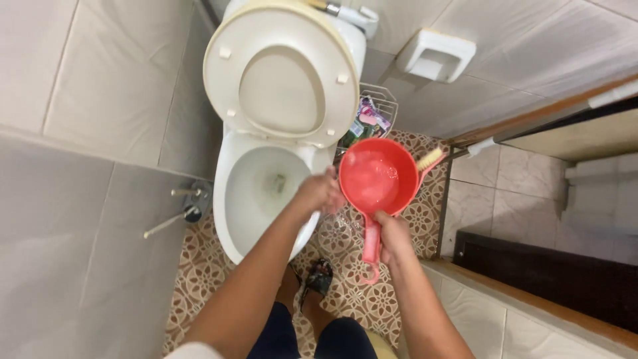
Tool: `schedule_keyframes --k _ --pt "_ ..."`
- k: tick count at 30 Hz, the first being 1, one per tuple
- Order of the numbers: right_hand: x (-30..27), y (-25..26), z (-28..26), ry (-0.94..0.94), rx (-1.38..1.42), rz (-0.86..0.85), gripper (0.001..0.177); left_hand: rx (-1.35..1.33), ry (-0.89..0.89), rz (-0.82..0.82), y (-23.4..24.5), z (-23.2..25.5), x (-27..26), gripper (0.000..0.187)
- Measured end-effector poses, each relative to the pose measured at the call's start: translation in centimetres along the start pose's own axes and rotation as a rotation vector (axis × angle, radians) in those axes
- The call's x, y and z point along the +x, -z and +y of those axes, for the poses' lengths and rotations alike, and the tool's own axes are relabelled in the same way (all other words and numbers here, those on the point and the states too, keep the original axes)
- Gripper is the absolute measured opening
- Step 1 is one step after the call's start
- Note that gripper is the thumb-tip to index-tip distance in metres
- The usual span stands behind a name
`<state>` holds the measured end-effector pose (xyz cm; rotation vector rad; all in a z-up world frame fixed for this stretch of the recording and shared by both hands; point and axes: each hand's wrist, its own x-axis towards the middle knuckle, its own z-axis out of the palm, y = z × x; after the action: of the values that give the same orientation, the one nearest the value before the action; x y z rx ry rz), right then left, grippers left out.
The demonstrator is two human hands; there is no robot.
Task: Clean a toilet bowl and lid using a brush and soapy water.
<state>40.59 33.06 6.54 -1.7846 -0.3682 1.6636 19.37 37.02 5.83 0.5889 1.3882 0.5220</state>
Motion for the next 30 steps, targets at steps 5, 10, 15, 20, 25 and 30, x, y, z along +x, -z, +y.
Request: schedule_keyframes --k 5,10,15,20,25,30 --pt "-0.8 -3.7 -2.6 0.082 -0.12 0.044 0.038 -0.274 -0.059 0.042 2.7 -2.1 13.4 0.046" --pt "-5.8 -10.9 -8.8 0.41 -0.196 0.055 0.041 -0.201 -0.253 0.141 4.6 5.3 14.8 0.048" --pt "-2.9 -12.8 -9.7 0.492 0.051 -0.039 0.026 -0.489 -0.476 0.23 6.0 12.8 12.1 0.033" --pt "-7.3 -12.3 -10.0 0.254 0.038 0.092 0.03 -0.695 -0.378 0.101 7.3 12.7 10.1 0.025" --pt "-5.9 -9.9 -6.5 0.213 0.082 0.1 0.028 -0.72 -0.378 0.084 8.1 8.5 12.5 0.023" --pt "-4.3 -10.6 -1.8 0.527 -0.179 0.341 0.034 -0.725 -0.241 0.177 8.9 7.6 10.5 0.018"
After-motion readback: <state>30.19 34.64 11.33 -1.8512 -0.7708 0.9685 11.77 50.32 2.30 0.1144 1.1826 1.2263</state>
